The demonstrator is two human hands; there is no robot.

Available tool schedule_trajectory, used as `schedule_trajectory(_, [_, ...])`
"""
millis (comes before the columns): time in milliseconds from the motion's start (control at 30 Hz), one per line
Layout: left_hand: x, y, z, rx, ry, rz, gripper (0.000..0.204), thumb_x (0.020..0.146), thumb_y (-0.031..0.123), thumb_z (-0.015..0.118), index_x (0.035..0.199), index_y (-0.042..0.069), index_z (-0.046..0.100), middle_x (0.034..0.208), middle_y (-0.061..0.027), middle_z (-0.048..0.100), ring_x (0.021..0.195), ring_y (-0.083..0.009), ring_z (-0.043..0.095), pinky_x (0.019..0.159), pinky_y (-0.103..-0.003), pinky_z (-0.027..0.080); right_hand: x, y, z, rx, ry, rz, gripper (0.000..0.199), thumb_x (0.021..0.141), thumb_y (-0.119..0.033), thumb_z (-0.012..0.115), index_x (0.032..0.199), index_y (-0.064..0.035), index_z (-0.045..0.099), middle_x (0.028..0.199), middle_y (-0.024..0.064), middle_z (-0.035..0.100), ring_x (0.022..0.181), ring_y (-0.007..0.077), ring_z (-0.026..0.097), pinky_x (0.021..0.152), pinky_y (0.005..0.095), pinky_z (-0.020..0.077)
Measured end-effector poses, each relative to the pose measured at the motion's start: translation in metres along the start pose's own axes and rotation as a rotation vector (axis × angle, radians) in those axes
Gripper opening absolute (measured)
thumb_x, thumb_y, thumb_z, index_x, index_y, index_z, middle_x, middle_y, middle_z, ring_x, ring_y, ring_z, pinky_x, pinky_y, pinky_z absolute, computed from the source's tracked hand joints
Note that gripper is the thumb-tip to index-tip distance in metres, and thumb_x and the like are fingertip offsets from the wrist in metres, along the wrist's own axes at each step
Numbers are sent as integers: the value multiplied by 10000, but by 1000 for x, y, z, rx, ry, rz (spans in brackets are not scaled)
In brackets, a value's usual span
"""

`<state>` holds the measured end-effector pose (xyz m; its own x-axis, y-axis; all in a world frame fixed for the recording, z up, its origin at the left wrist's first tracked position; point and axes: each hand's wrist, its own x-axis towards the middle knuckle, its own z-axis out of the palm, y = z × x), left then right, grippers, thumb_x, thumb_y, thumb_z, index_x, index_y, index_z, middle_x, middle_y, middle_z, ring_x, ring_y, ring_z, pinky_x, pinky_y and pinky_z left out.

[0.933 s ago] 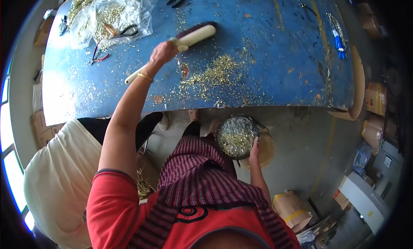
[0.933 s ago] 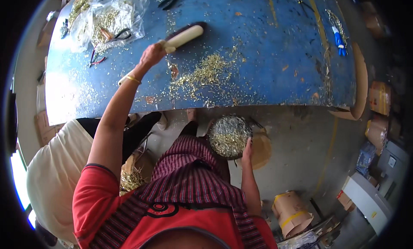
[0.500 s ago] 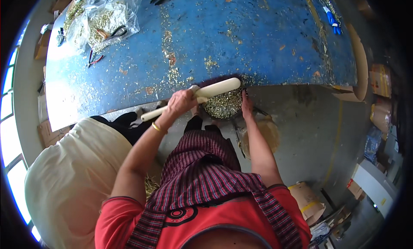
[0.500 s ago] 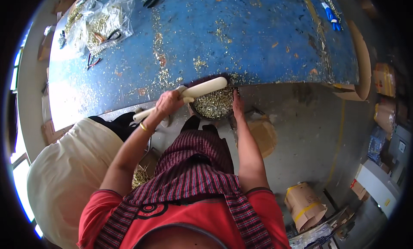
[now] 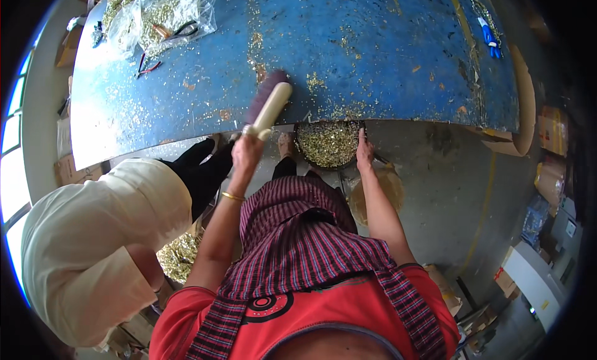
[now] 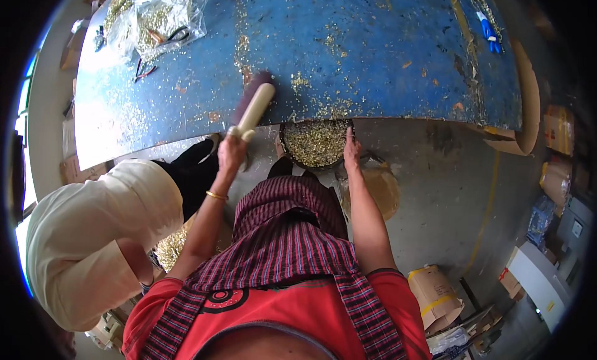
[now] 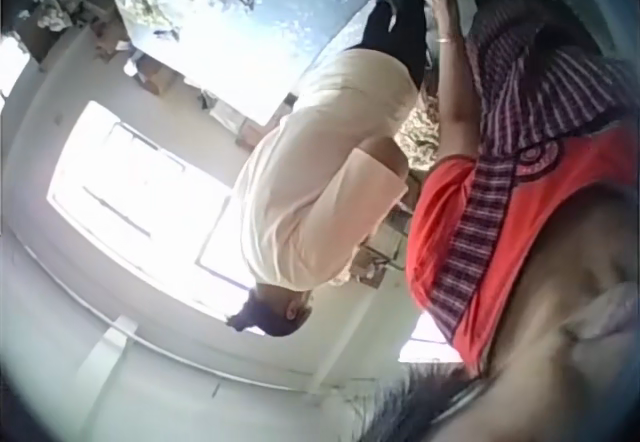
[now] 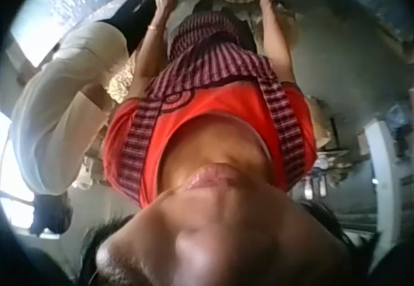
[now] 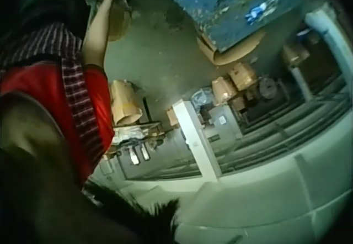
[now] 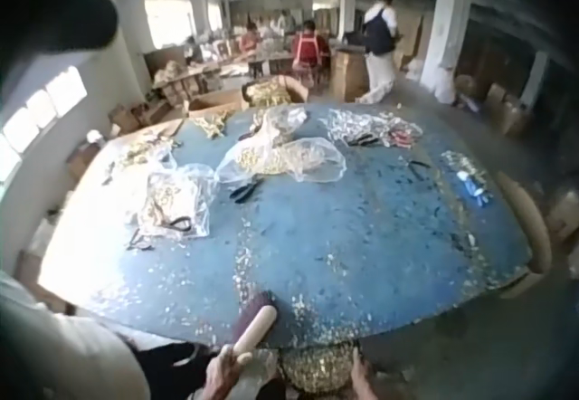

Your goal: Sweeping the floor and cleaning a work surface in a factory setting.

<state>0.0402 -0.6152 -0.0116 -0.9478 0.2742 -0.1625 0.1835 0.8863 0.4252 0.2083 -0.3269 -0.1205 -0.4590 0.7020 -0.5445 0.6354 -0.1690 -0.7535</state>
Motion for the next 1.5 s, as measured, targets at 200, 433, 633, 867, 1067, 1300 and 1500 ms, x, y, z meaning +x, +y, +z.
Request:
schedule_trajectory(200, [-24, 75, -6, -220, -380, 82, 468, 790, 440, 616, 997, 23, 567, 704, -176, 627, 654, -302, 634, 570, -424, 471, -1, -15, 3, 39, 64, 10, 626, 880, -491, 453, 1179, 57, 496, 1196, 218, 514, 1108, 343, 478, 925, 355, 366])
schedule_trajectory(433, [110, 49, -17, -537, -262, -140, 427, 835, 410, 573, 792, -14, 599, 522, -51, 502, 386, -136, 468, 337, -274, 343, 9, 8, -12, 164, 51, 47, 633, 856, -475, 517, 1194, 59, 480, 1242, 171, 491, 1126, 255, 463, 936, 326, 346])
schedule_trajectory(633, [118, -1, 46, 86, -162, 689, 307, 892, 289, 495, 757, 30, 591, 538, -76, 518, 452, -157, 539, 376, -314, 446, 14, 5, -11, 161, 93, 13, 657, 849, -495, 518, 1185, 68, 485, 1224, 168, 500, 1119, 254, 459, 951, 323, 336])
schedule_trajectory(867, [116, 66, 17, -509, -592, 24, 459, 811, 460, 605, 908, 15, 658, 597, -35, 570, 557, -123, 509, 497, -303, 430, 24, 20, -29, 187, 155, -17, 642, 855, -485, 516, 1179, 69, 493, 1219, 156, 508, 1095, 244, 469, 946, 318, 340])
schedule_trajectory(1067, [306, 101, 10, -578, -313, -89, 537, 810, 568, 507, 617, 69, 460, 482, -25, 442, 355, -112, 408, 333, -267, 320, 22, 10, -36, 224, 178, 101, 572, 860, -479, 495, 1107, 34, 556, 1094, 173, 581, 1008, 279, 526, 878, 362, 390])
schedule_trajectory(1300, [280, 172, 52, -237, -632, 99, 699, 677, 745, 525, 607, 51, 575, 462, 3, 424, 386, -105, 409, 366, -280, 343, 21, 19, -43, 230, 260, 93, 625, 846, -501, 514, 1158, 41, 525, 1145, 138, 556, 1021, 236, 508, 896, 316, 377])
schedule_trajectory(1500, [154, 155, 55, -89, -760, 412, 656, 717, 626, 605, 656, -27, 599, 510, -82, 522, 502, -146, 486, 496, -369, 423, 19, -5, -50, 177, 191, 101, 644, 860, -481, 504, 1220, 51, 461, 1246, 160, 486, 1138, 266, 449, 969, 325, 332])
